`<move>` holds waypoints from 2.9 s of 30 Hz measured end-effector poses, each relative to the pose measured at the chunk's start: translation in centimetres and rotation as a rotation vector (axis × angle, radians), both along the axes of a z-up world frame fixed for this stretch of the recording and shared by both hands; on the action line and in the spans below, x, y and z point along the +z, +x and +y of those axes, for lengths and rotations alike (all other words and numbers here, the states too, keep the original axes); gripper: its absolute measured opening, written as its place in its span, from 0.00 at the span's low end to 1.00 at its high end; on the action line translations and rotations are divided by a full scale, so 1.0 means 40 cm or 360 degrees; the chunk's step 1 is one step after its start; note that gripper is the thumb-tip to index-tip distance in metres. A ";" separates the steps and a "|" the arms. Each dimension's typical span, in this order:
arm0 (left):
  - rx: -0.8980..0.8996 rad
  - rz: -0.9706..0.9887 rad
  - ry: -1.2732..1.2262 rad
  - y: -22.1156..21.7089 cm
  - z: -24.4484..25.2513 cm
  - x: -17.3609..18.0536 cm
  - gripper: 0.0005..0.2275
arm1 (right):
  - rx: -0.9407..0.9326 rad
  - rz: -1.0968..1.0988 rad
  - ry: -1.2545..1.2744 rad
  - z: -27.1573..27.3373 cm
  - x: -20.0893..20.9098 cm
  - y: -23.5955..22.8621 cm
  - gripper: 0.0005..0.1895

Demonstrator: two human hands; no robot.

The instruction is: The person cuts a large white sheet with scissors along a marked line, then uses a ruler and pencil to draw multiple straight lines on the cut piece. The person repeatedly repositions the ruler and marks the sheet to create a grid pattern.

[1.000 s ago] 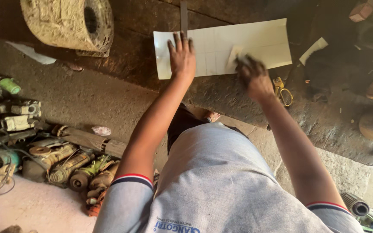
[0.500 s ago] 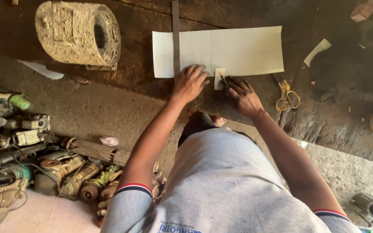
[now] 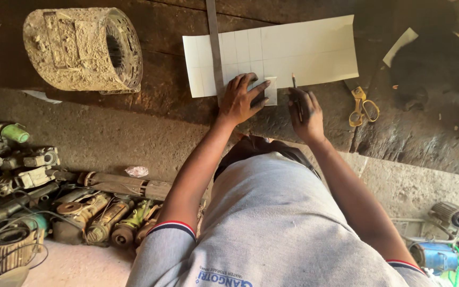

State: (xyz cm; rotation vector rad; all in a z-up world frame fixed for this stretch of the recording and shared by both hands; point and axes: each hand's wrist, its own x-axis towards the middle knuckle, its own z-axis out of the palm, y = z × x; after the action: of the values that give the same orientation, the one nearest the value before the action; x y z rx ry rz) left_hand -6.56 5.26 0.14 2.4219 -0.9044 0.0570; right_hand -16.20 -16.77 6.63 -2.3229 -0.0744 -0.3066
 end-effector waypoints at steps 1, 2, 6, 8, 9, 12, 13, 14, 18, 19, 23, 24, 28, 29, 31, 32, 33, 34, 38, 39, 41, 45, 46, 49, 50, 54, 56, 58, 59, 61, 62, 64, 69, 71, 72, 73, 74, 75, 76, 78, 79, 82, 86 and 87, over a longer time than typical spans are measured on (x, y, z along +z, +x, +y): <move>0.0000 0.0007 0.0002 0.001 0.001 0.000 0.22 | -0.0098 0.0072 0.0049 0.011 0.007 -0.001 0.14; 0.0000 0.0015 0.0004 0.002 0.001 0.000 0.22 | -0.0195 0.0145 0.0099 0.021 0.014 0.000 0.13; -0.0003 -0.0034 0.0013 0.003 -0.005 -0.007 0.23 | -0.0318 0.0128 0.0221 0.042 0.031 0.008 0.11; -0.0007 -0.0018 0.0026 0.007 -0.005 -0.014 0.23 | -0.0384 0.0179 0.0370 0.049 0.028 0.015 0.15; -0.0010 -0.0004 0.0033 0.002 -0.005 -0.019 0.22 | -0.0351 0.0130 0.0350 0.050 0.025 0.011 0.13; 0.0005 -0.0043 0.0014 0.002 -0.010 -0.026 0.22 | -0.0311 0.0043 0.0292 0.050 0.014 0.007 0.09; 0.0003 -0.0045 0.0024 0.004 -0.009 -0.026 0.22 | -0.0339 0.0058 0.0277 0.051 0.011 0.006 0.09; 0.0001 -0.0047 0.0035 0.005 -0.008 -0.025 0.22 | -0.0367 0.0074 0.0262 0.054 0.008 0.004 0.08; 0.0009 -0.0040 0.0050 0.000 -0.004 -0.019 0.22 | -0.0383 0.0095 0.0253 0.063 0.000 0.003 0.08; 0.0007 -0.0045 0.0048 0.001 -0.004 -0.017 0.23 | -0.0379 0.0097 0.0229 0.064 0.001 0.008 0.08; 0.0004 -0.0069 0.0047 0.000 -0.006 -0.016 0.23 | -0.0399 0.0090 0.0231 0.072 0.004 0.037 0.07; 0.0007 -0.0079 0.0048 0.001 -0.008 -0.016 0.23 | -0.0376 0.0075 0.0221 0.073 0.006 0.047 0.07; -0.0003 -0.0077 0.0092 -0.003 -0.010 -0.021 0.25 | -0.0282 0.0031 0.0124 0.070 0.019 0.071 0.08; -0.0006 -0.0070 0.0102 -0.001 -0.008 -0.021 0.26 | -0.0258 0.0020 0.0088 0.072 0.022 0.075 0.08; -0.0006 -0.0067 0.0110 0.003 -0.007 -0.021 0.26 | -0.0213 0.0017 -0.0003 0.074 0.030 0.077 0.08; -0.0004 -0.0072 0.0109 0.006 -0.008 -0.022 0.25 | -0.0192 0.0015 -0.0051 0.074 0.033 0.078 0.08; 0.0001 -0.0069 0.0106 0.003 -0.011 -0.024 0.25 | -0.0207 0.0028 -0.0038 0.074 0.035 0.080 0.09; 0.0004 -0.0075 0.0091 0.001 -0.014 -0.027 0.25 | -0.0222 0.0041 -0.0025 0.075 0.035 0.082 0.10; 0.0014 -0.0071 0.0081 -0.001 -0.008 -0.031 0.25 | -0.0211 -0.0025 0.0066 0.075 0.036 0.082 0.10; 0.0011 -0.0065 0.0082 0.000 -0.007 -0.031 0.25 | -0.0215 0.0034 0.0046 0.073 0.033 0.083 0.09; -0.0013 -0.0059 0.0041 0.002 -0.007 -0.033 0.24 | -0.0228 0.0159 -0.0001 0.059 0.024 0.077 0.07; -0.0025 -0.0124 -0.0030 0.030 -0.011 -0.040 0.24 | -0.0408 -0.0041 0.0222 0.046 -0.031 0.091 0.07; -0.0016 -0.0131 -0.0024 0.050 -0.013 -0.043 0.23 | -0.0448 -0.0042 0.0312 0.043 -0.047 0.098 0.07; 0.0017 -0.0145 0.0000 0.152 -0.032 -0.052 0.22 | -0.0479 -0.0078 0.0350 0.035 -0.082 0.098 0.07; 0.0038 -0.0150 0.0010 0.194 -0.040 -0.054 0.22 | -0.0474 -0.0101 0.0322 0.033 -0.091 0.103 0.07; 0.0096 -0.0048 0.0015 0.271 -0.051 -0.066 0.22 | -0.0442 -0.0088 0.0284 0.023 -0.103 0.089 0.07; 0.0094 -0.0118 0.0010 0.282 -0.056 -0.062 0.22 | -0.0431 -0.0114 0.0259 0.023 -0.099 0.095 0.06; 0.0110 -0.0152 0.0016 0.288 -0.054 -0.058 0.23 | -0.0437 -0.0094 0.0270 0.027 -0.095 0.102 0.06; 0.0120 -0.0143 0.0022 0.286 -0.055 -0.058 0.23 | -0.0444 -0.0076 0.0275 0.028 -0.093 0.098 0.06; 0.0139 -0.0125 0.0042 0.282 -0.059 -0.059 0.23 | -0.0433 -0.0073 0.0272 0.027 -0.091 0.096 0.06; 0.0149 -0.0116 0.0057 0.282 -0.061 -0.059 0.23 | -0.0429 -0.0074 0.0270 0.026 -0.089 0.096 0.06; 0.0158 -0.0083 0.0083 0.286 -0.064 -0.059 0.23 | -0.0420 -0.0073 0.0269 0.025 -0.086 0.099 0.07; 0.0167 -0.0090 0.0094 0.288 -0.065 -0.070 0.23 | -0.0414 -0.0050 0.0270 0.032 -0.075 0.101 0.07; 0.0156 -0.0026 0.0094 0.288 -0.065 -0.074 0.23 | -0.0417 -0.0031 0.0278 0.035 -0.067 0.102 0.07; 0.0151 0.0005 0.0094 0.289 -0.065 -0.076 0.22 | -0.0401 -0.0049 0.0203 0.034 -0.063 0.106 0.08; 0.0166 -0.0071 0.0087 0.288 -0.064 -0.077 0.23 | -0.0383 -0.0064 0.0130 0.033 -0.060 0.111 0.08; 0.0180 -0.0146 0.0080 0.287 -0.065 -0.077 0.23 | -0.0364 -0.0079 0.0057 0.033 -0.058 0.117 0.08; 0.0189 -0.0223 0.0069 0.287 -0.067 -0.077 0.23 | -0.0384 -0.0054 0.0102 0.033 -0.057 0.130 0.07; 0.0181 -0.0189 0.0070 0.289 -0.064 -0.075 0.24 | -0.0403 -0.0030 0.0146 0.031 -0.060 0.153 0.07; 0.0156 -0.0111 0.0066 0.286 -0.062 -0.072 0.24 | -0.0406 -0.0014 0.0202 0.024 -0.067 0.198 0.07; 0.0161 -0.0072 0.0078 0.287 -0.062 -0.069 0.24 | -0.0382 -0.0033 0.0219 0.022 -0.072 0.232 0.08; 0.0174 -0.0028 0.0090 0.283 -0.063 -0.060 0.24 | -0.0312 -0.0054 0.0291 0.026 -0.086 0.323 0.09; 0.0190 -0.0061 0.0071 0.284 -0.065 -0.060 0.26 | -0.0250 -0.0204 0.0006 0.023 -0.088 0.376 0.09; 0.0192 -0.0041 0.0076 0.285 -0.066 -0.062 0.26 | -0.0215 -0.0237 -0.0016 0.021 -0.085 0.373 0.10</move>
State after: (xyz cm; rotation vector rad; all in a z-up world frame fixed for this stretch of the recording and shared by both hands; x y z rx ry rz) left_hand 4.85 2.62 -2.35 2.5236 -0.7783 0.1122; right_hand -1.27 -15.93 3.22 -2.3167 0.0074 -0.5482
